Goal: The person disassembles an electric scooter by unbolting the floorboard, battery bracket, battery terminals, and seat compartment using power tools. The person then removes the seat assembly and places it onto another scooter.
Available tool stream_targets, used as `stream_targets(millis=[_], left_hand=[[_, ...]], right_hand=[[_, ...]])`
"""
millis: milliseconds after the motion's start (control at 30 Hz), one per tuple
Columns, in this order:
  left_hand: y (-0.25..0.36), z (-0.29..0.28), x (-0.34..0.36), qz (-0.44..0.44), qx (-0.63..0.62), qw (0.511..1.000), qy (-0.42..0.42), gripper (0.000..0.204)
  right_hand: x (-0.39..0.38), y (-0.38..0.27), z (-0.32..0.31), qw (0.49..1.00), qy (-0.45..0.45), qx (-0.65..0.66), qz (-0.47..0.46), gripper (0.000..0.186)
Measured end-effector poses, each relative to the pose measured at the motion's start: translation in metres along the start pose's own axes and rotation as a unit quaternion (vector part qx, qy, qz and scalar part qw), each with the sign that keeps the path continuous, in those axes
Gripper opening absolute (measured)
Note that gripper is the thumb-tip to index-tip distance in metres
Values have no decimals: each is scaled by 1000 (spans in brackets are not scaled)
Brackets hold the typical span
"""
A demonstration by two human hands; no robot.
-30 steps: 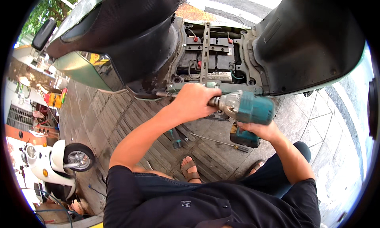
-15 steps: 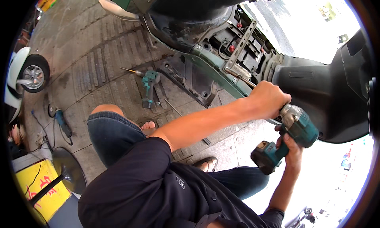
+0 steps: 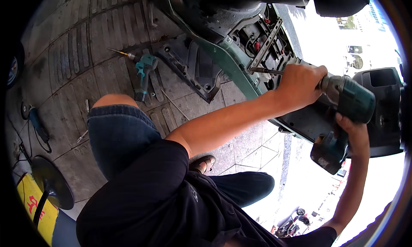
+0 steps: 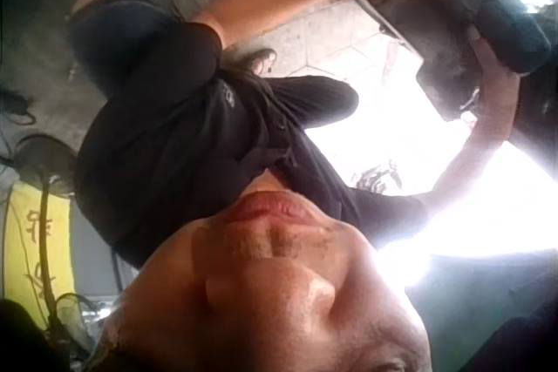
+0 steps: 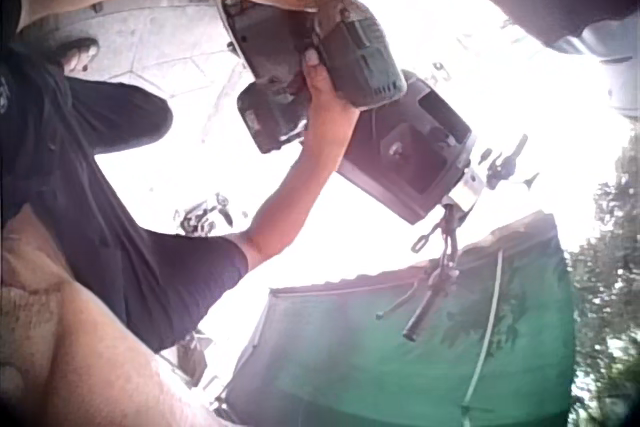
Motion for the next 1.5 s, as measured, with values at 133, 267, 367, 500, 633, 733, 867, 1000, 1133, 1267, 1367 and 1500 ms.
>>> stream_targets(millis=[133,267,367,500,633,733,867,1000,1133,1267,1367,1500], left_hand=[[-12,-8,12,-29,-16,999,24,18],[-22,8,15,-34,-4,999,2,16],[-24,11,10,-30,8,999,-11,14],[-27,13,10,-29,17,999,-5,13],[-26,13,9,-25,19,999,6,11],[-25,13,7,-27,34,999,1,10],[-25,14,5,-16,42,999,6,10],[-28,13,6,-15,32,999,19,11],[-21,10,9,-15,48,999,-1,13],[-25,12,7,-24,57,998,-15,14],[-25,15,7,-21,51,998,-21,13],[-25,17,7,-6,56,998,-14,12]], right_hand=[[30,-25,4,994,-19,-81,65,30],[29,-13,4,989,-53,-5,138,40],[27,-3,-1,992,-23,-21,125,38],[28,-6,3,991,-52,2,127,39],[22,-19,5,989,-50,3,142,38],[19,-15,3,988,-57,7,146,37],[20,-9,4,988,-34,8,152,36],[25,-10,3,990,-35,-1,138,34],[20,-16,1,987,-43,28,151,33],[19,-14,1,982,-27,34,186,33],[20,-8,-1,978,-31,39,203,32],[22,-6,-7,976,-49,47,207,37]])
Point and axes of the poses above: each hand's wrist, its own x-axis towards the middle knuckle, its own z-axis out of the palm, y = z × x, the point moved 7 cm from there along x, towards the middle knuckle, and after that the axes turned 13 degrees about y, right-handed, at the moved point
